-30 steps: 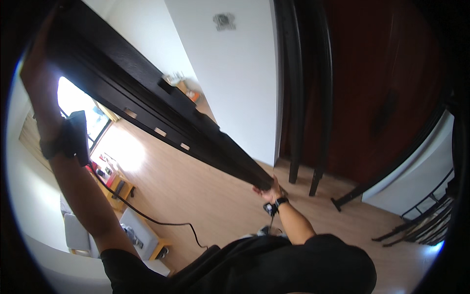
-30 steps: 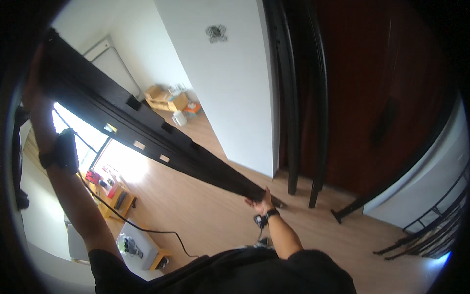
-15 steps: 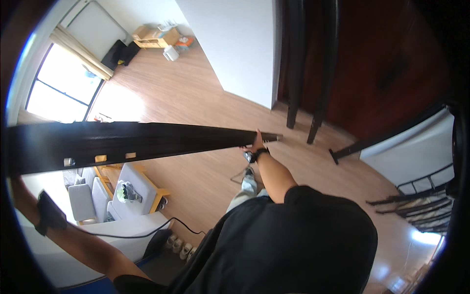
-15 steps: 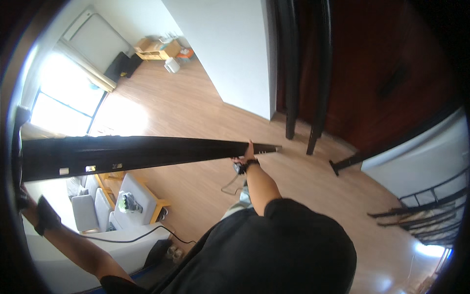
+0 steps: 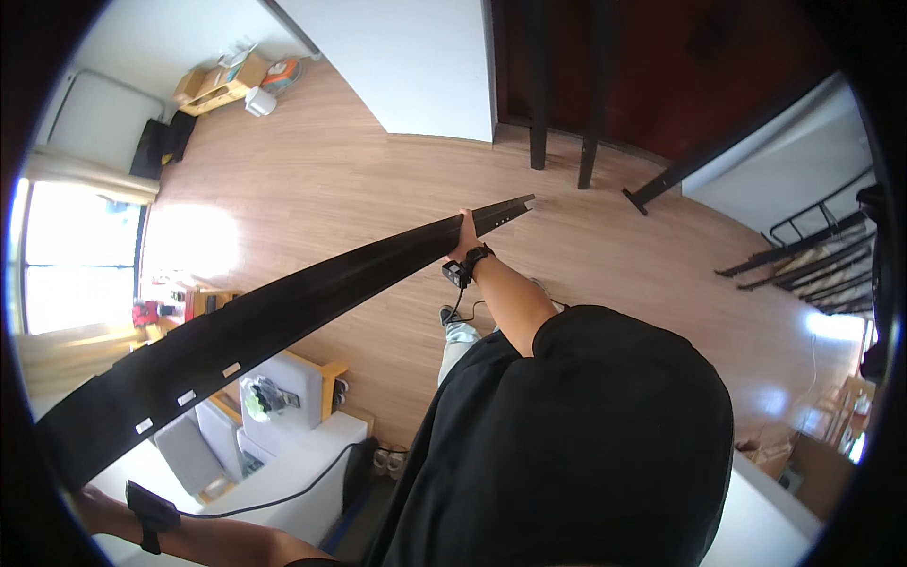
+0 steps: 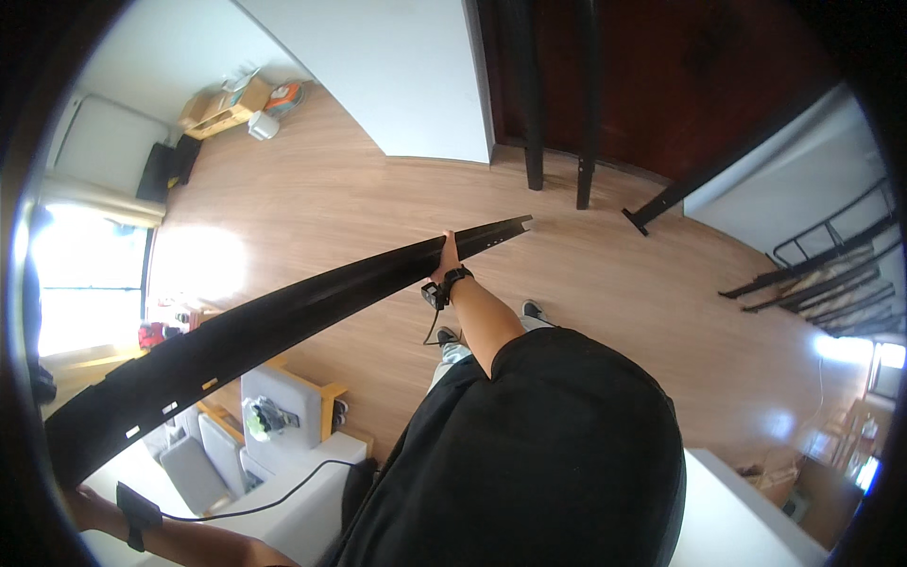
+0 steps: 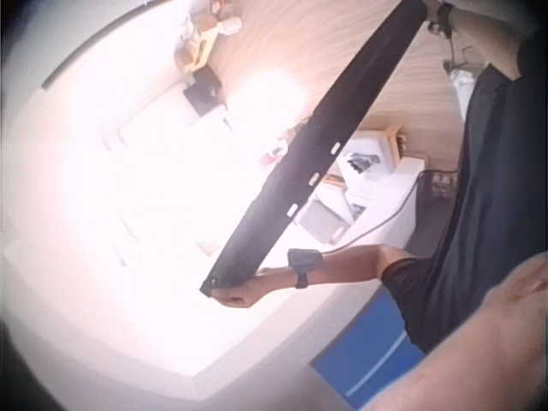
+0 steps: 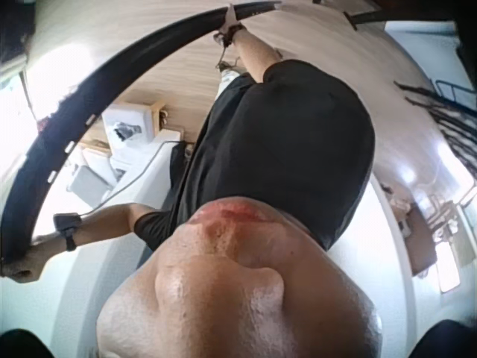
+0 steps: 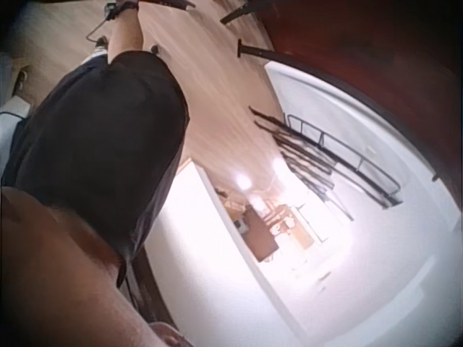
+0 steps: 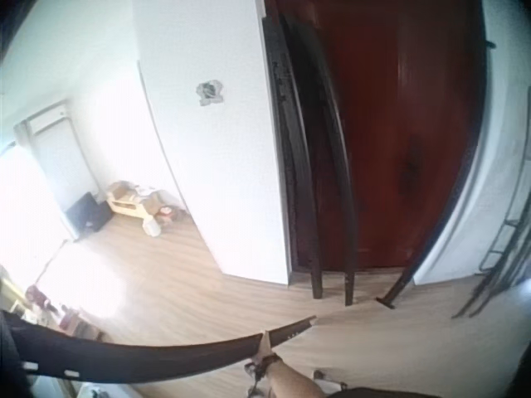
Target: The person assembles furniture by attaching small black plastic end caps to the ends of long black metal frame pieces. They retrieve the caps from a plastic bag on a sofa, then repeatedly pick up frame pieces, align the caps, and press them into place.
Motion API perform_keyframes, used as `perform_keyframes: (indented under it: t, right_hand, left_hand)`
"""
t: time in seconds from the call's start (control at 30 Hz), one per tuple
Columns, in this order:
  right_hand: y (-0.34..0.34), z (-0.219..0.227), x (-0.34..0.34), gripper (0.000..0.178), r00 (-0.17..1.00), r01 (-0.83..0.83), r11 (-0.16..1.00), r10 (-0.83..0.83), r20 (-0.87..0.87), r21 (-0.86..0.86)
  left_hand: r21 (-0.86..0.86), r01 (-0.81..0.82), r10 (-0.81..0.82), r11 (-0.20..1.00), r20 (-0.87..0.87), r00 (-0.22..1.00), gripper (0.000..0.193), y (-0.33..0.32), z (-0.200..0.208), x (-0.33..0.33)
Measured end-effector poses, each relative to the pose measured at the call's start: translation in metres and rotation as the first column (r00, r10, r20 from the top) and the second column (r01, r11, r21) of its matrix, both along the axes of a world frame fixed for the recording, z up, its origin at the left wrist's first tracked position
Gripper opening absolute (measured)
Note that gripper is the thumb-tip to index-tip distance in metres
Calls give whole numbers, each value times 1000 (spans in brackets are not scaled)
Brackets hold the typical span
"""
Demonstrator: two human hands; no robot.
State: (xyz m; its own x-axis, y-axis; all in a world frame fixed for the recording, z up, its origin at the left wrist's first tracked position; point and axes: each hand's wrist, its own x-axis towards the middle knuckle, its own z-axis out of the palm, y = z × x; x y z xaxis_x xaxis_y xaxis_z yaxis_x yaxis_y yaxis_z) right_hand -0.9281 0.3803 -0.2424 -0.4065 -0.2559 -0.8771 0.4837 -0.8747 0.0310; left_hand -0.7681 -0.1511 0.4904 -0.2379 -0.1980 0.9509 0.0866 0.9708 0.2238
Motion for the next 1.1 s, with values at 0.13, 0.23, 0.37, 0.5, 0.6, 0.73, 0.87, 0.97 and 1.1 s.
perform_keyframes:
  t: [0.13,0.23,0.37,0.5,0.6,0.73,0.87,0.97,1.1]
  right_hand:
    - [0,-27,-2,76,996,67,997,-69,-51,-28]
    - [1,-38,4,109,994,85,996,-85,76,5]
    - [7,-47,19,109,999,-45,953,43,13,299]
    - [27,-50,29,109,994,-57,932,21,104,357]
    - [36,-39,30,110,916,217,935,-295,273,281]
    - [23,-4,30,119,844,341,835,-474,251,431]
    - [-2,22,38,104,764,485,742,-617,188,464]
    - [-3,24,41,102,688,597,608,-723,55,523]
    - [23,30,51,86,829,478,428,-510,-232,768]
  left_hand:
    - [23,57,-58,998,70,996,35,-31,-31,-81]
    - [59,122,-129,991,134,982,35,-43,-63,-156]
    - [94,226,-241,970,203,949,35,-43,-118,-253]
    - [226,363,-416,904,264,870,37,-30,-184,-323]
    - [393,328,-460,859,310,832,38,-37,-231,-371]
    - [270,384,-468,883,454,758,44,-116,-293,-442]
    - [49,192,-180,980,619,764,51,-228,-375,-529]
    - [337,149,-347,930,664,663,47,-273,-451,-577]
    - [176,425,-409,888,727,552,45,-285,-529,-596]
